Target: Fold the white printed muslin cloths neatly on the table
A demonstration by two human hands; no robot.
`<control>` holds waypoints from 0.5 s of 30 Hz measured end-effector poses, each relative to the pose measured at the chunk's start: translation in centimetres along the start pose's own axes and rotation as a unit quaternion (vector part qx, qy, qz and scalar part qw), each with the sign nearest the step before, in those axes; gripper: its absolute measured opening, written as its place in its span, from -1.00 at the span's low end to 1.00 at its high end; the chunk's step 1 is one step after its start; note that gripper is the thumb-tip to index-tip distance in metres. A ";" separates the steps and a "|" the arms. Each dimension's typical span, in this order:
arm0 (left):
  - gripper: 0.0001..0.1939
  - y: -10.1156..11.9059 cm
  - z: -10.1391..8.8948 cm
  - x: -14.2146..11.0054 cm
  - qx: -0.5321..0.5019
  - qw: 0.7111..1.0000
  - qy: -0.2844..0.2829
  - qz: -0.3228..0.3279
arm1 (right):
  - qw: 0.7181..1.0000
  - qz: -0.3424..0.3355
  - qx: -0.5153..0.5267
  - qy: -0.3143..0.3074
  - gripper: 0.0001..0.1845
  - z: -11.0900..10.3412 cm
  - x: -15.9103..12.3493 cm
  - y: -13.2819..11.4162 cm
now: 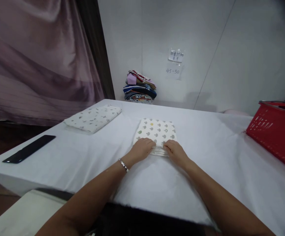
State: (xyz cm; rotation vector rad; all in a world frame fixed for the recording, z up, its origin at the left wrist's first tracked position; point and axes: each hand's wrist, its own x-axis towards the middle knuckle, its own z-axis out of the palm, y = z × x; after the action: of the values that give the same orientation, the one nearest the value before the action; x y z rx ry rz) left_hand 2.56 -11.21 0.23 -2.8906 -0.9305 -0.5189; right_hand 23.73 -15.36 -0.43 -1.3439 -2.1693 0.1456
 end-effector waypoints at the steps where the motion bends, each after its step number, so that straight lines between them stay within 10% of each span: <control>1: -0.86 0.1 0.1 0.0 0.006 1.000 0.000 -0.004 | 1.000 -0.001 0.003 0.000 -0.75 0.0 0.0 0.0; 15: -0.74 0.2 1.1 -0.6 -0.040 0.996 0.057 -0.052 | 0.995 -0.073 -0.045 0.052 -0.68 0.7 -0.8 -0.5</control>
State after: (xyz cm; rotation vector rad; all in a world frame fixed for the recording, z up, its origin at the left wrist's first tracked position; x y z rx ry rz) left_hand 2.53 -11.52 -1.02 -2.8570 -1.0697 -0.7360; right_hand 23.26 -16.09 -1.12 -1.2084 -2.1983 -0.0779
